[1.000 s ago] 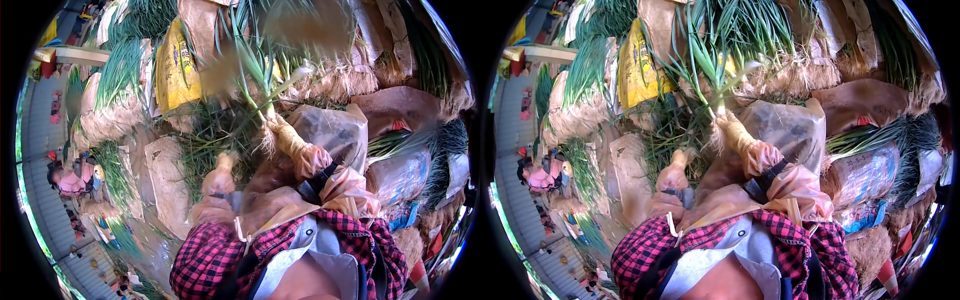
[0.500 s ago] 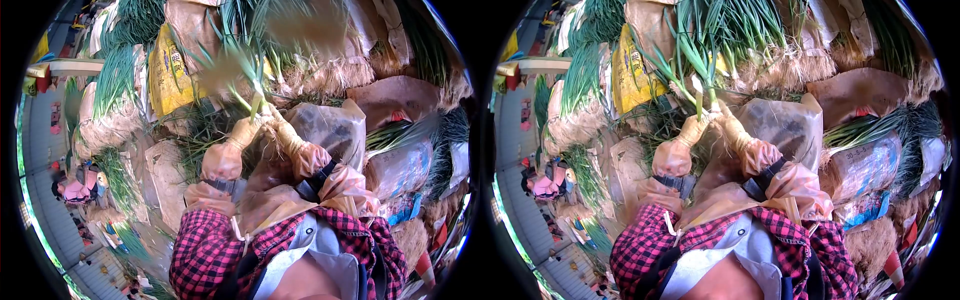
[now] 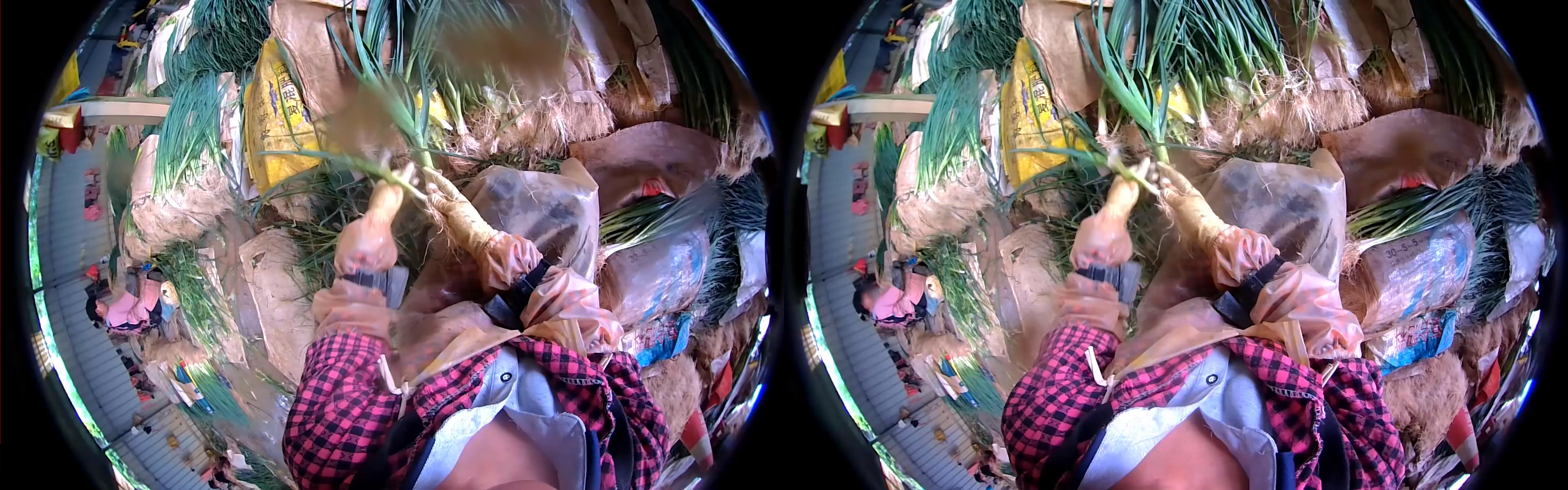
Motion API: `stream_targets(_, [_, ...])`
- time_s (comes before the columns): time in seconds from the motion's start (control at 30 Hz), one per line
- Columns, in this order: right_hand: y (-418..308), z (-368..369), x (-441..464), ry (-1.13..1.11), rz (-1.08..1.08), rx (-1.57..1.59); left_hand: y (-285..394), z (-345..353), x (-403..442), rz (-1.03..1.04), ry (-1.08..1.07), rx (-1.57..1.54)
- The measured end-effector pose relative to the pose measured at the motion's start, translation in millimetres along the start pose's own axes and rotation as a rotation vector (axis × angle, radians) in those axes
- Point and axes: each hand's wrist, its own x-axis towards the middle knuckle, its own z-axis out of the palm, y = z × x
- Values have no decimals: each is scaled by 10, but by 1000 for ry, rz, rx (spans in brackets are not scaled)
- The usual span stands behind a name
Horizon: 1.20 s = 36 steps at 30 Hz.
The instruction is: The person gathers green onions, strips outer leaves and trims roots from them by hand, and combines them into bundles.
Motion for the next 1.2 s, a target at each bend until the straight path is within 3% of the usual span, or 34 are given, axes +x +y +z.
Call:
stream_targets(0.03, [0,9,-16,1,-1,-10,1061,216,247,-422,210,-724])
stream_targets(0.1, [-37,46,-34,-19,-44,-208,1373,382,470,-466,414,-200])
stream_targets(0.17, [-11,11,-36,-42,-46,-196,2075,488,483,-575,424,175])
stream_targets(0.2, [29,-12,-7,-19,-161,-373,2144,538,467,-577,475,283])
stream_targets(0.23, [71,-40,21,5,-275,-549,1979,548,448,-536,494,347])
stream_targets(0.37, [-56,97,-41,171,-46,-175,1893,634,202,-325,576,327])
stream_targets(0.4, [-28,169,-30,155,-137,0,1850,637,139,-250,617,110])
stream_targets(0.47, [23,81,15,99,-134,51,1927,698,7,-120,653,-310])
stream_targets(0.57, [-30,-70,120,114,-54,87,1977,602,-127,-141,805,-491])
stream_targets(0.63, [-91,-186,101,96,26,165,2252,362,-174,84,802,-812])
stream_targets(0.7, [-205,-31,-27,194,57,93,2602,-35,-332,27,779,-541])
stream_targets(0.77, [-225,-73,9,96,89,68,2030,-745,-600,-263,922,51])
stream_targets(0.83, [-182,-44,19,175,71,-56,2018,-768,-862,-791,863,1136])
stream_targets(0.87, [-142,-95,70,154,102,-8,2077,-608,-851,-979,898,1337])
stream_targets(0.9, [-109,-130,108,135,138,36,2234,-322,-724,-892,912,1294])
stream_targets(0.97, [-69,-102,107,156,115,151,2122,135,-459,-410,768,589])
stream_targets(1.0, [-71,-149,70,104,152,136,1988,382,-280,-279,584,382])
stream_targets(1.03, [-146,-141,32,49,177,119,2229,618,-161,-352,351,295])
stream_targets(1.07, [-181,-124,-19,50,174,108,2294,780,-35,-626,130,95])
stream_targets(1.1, [-233,-117,-82,27,189,209,2200,882,11,-452,177,107])
stream_targets(1.13, [-306,-99,-105,3,197,312,2197,863,13,-443,152,288])
stream_targets(1.17, [-154,-145,81,260,217,549,2392,810,-3,-436,124,470])
stream_targets(1.2, [-64,-193,123,268,156,435,2336,764,-32,-339,65,638])
